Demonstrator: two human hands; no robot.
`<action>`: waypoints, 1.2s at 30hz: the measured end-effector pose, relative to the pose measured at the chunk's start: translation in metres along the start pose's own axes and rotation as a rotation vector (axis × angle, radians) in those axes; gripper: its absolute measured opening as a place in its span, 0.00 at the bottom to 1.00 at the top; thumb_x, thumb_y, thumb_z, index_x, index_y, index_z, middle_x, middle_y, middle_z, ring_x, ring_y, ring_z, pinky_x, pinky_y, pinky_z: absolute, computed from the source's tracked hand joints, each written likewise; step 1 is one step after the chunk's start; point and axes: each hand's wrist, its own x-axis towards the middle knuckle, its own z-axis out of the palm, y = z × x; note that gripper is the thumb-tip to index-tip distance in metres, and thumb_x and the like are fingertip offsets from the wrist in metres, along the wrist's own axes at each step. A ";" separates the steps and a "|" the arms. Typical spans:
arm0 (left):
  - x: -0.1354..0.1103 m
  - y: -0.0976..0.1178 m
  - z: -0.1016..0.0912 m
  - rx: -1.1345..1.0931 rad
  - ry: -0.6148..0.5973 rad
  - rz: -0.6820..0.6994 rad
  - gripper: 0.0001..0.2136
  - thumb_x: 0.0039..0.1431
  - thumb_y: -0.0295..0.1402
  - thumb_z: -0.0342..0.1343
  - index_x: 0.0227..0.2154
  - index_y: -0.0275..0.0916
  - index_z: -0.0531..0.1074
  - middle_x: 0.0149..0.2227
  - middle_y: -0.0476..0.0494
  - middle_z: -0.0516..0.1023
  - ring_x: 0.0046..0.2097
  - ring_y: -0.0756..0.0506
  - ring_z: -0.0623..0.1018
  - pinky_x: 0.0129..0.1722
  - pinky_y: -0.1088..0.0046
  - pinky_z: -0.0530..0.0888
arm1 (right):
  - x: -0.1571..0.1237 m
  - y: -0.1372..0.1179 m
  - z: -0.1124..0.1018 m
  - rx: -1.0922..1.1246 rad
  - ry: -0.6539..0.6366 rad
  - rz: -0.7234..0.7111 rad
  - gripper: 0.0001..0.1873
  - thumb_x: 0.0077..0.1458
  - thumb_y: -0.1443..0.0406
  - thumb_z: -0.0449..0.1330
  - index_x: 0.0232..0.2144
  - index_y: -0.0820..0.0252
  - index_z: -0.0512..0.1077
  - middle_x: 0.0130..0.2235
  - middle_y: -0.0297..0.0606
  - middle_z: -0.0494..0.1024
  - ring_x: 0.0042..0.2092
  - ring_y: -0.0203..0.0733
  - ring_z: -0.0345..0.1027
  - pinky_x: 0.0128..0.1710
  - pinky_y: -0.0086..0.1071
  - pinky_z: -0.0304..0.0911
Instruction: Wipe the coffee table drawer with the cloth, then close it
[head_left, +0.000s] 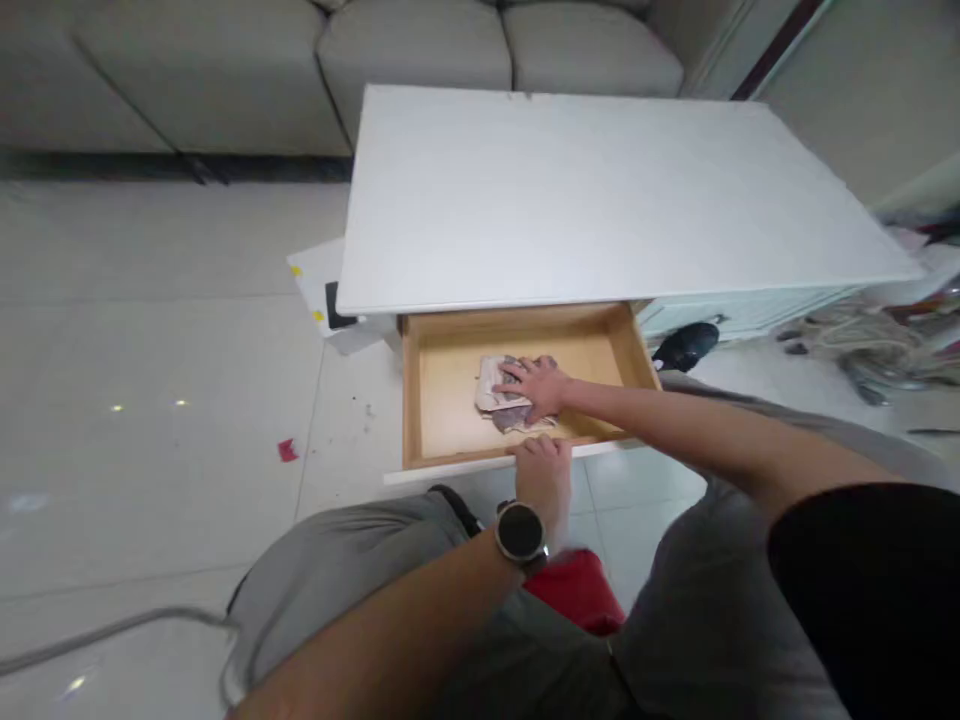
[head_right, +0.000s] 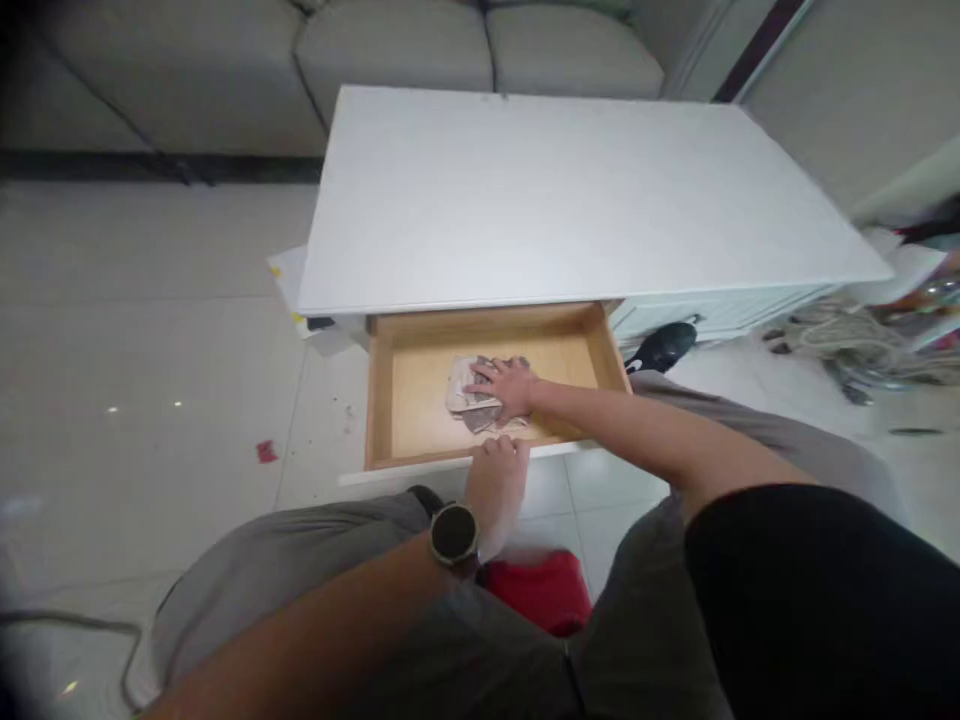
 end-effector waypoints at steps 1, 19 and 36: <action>0.000 0.000 -0.001 -0.001 -0.001 0.002 0.14 0.70 0.24 0.45 0.52 0.33 0.71 0.44 0.34 0.77 0.47 0.38 0.78 0.44 0.58 0.75 | -0.015 0.011 0.005 -0.008 -0.016 0.016 0.55 0.46 0.39 0.66 0.72 0.36 0.50 0.75 0.47 0.42 0.66 0.75 0.49 0.55 0.63 0.53; -0.007 0.000 -0.004 0.083 -0.009 0.045 0.15 0.70 0.23 0.45 0.54 0.33 0.70 0.44 0.34 0.76 0.45 0.38 0.77 0.45 0.54 0.74 | -0.144 0.090 0.062 -0.140 -0.186 0.087 0.55 0.42 0.51 0.73 0.71 0.40 0.56 0.76 0.45 0.41 0.69 0.74 0.45 0.59 0.67 0.52; -0.010 0.002 0.000 0.093 0.011 0.042 0.16 0.70 0.24 0.45 0.56 0.33 0.70 0.43 0.33 0.76 0.44 0.38 0.75 0.44 0.55 0.74 | -0.088 0.185 0.048 -0.238 -0.136 0.055 0.55 0.45 0.53 0.71 0.72 0.48 0.54 0.75 0.49 0.44 0.70 0.66 0.46 0.64 0.63 0.48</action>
